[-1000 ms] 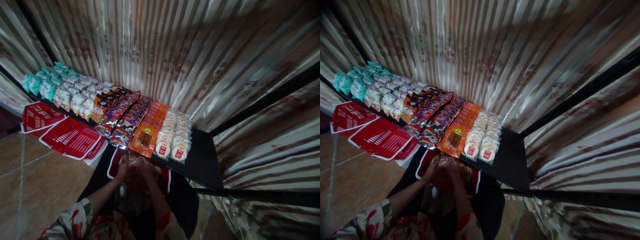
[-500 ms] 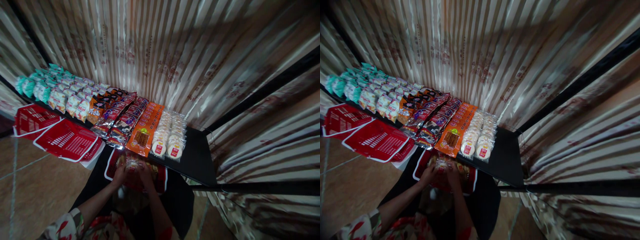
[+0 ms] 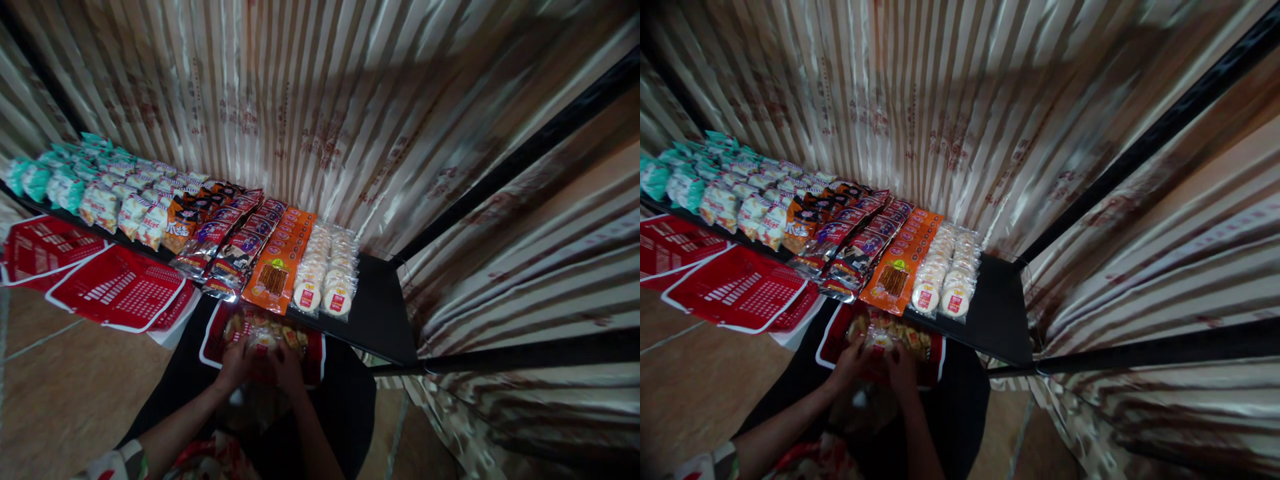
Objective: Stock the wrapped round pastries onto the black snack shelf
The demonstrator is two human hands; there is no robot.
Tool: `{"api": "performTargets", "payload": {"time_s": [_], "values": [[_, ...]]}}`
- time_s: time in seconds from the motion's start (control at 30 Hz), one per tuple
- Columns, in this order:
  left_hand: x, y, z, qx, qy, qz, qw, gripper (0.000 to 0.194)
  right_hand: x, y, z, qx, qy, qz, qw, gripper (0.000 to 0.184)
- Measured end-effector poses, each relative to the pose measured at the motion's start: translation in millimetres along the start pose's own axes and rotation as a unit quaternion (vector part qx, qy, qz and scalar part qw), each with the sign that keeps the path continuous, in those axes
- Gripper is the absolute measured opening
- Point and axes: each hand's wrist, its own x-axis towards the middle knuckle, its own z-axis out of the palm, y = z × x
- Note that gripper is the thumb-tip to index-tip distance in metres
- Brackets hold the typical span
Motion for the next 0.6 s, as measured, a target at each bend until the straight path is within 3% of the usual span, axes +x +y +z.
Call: {"api": "performTargets", "payload": {"time_s": [0.13, 0.33, 0.6], "values": [[-9, 4, 7.4, -0.043, 0.01, 0.001, 0.999, 0.03, -8, 0, -8, 0.003, 0.02, -0.002, 1.0, 0.023], [-20, 13, 10.9, -0.066, 0.023, 0.058, 0.996, 0.027, -18, -4, -26, 0.067, 0.027, 0.004, 0.997, 0.031], [-21, 52, 0.9, -0.077, 0.064, 0.117, 0.988, 0.02, -19, -17, -50, 0.108, 0.051, -0.01, 0.993, 0.024]]}}
